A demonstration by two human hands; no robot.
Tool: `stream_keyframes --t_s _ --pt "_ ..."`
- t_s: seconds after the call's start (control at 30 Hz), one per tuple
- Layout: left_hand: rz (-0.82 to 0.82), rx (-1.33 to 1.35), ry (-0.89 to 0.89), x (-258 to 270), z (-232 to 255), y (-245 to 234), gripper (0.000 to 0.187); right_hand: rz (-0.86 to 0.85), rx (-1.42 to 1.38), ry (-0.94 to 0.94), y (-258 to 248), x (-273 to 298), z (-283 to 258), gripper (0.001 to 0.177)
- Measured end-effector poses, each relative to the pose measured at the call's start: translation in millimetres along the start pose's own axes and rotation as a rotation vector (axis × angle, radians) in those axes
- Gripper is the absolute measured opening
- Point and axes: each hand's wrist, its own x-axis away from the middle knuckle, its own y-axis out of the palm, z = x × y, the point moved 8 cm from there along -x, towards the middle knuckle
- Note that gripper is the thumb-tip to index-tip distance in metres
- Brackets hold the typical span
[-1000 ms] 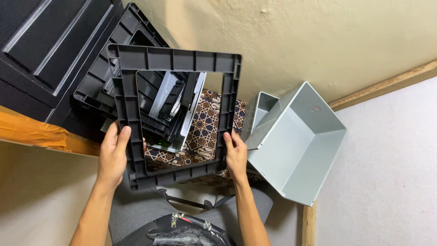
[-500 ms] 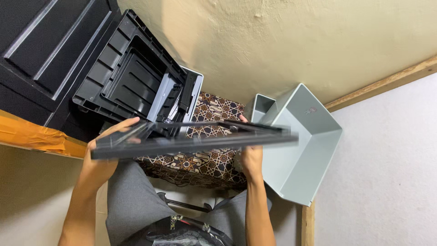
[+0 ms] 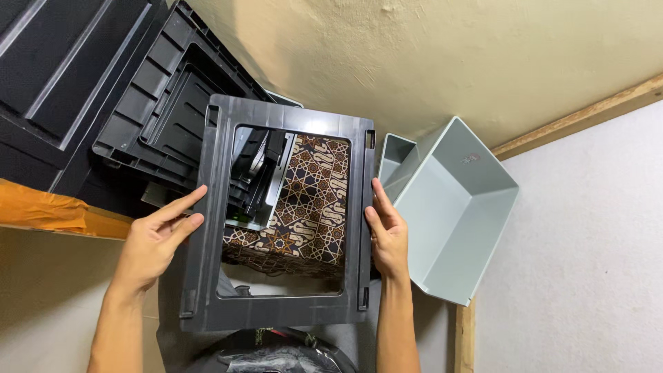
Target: The person assembles plastic storage containers by placing lids on bins and securing them with blue latches. They handle multiple bins and lids, aligning and snapping them together while sitting on a small stool.
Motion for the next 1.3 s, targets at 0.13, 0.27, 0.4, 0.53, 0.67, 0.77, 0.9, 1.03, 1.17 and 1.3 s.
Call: stream_keyframes --t_s 0.13,0.27,0.4,0.53,0.67,0.77,0.9,1.03,1.17,1.3 --pt "0.007 -0.039 -0.062 -3 -5 2 0.049 0.009 -0.016 0.005 1 1 3 0.061" --pt "0.006 -0.063 -0.083 -2 -15 0 0.052 0.009 0.006 0.007 0 3 5 0.061" --pt "-0.014 -0.03 -0.113 -3 -20 2 0.06 -0.022 -0.005 -0.022 4 2 1 0.063" --pt "-0.025 0.073 -0.034 -8 -3 8 0.073 -0.019 -0.045 -0.026 8 2 -4 0.065" --pt "0.003 0.076 -0.018 -10 13 12 0.081 -0.009 -0.011 -0.064 8 0 -13 0.073" --pt "-0.036 0.092 0.095 -10 28 19 0.076 0.016 0.089 -0.104 4 2 -21 0.068" --pt "0.0 0.025 0.175 -8 33 19 0.061 0.059 0.236 -0.165 -4 9 -32 0.053" --pt "0.046 -0.011 0.18 -7 32 15 0.049 0.044 0.265 -0.211 -8 17 -42 0.04" --pt "0.012 -0.028 0.288 2 36 16 0.039 0.048 0.196 -0.333 -4 22 -51 0.029" --pt "0.062 -0.294 0.627 8 55 20 0.044 -0.025 0.261 -0.507 4 35 -62 0.027"
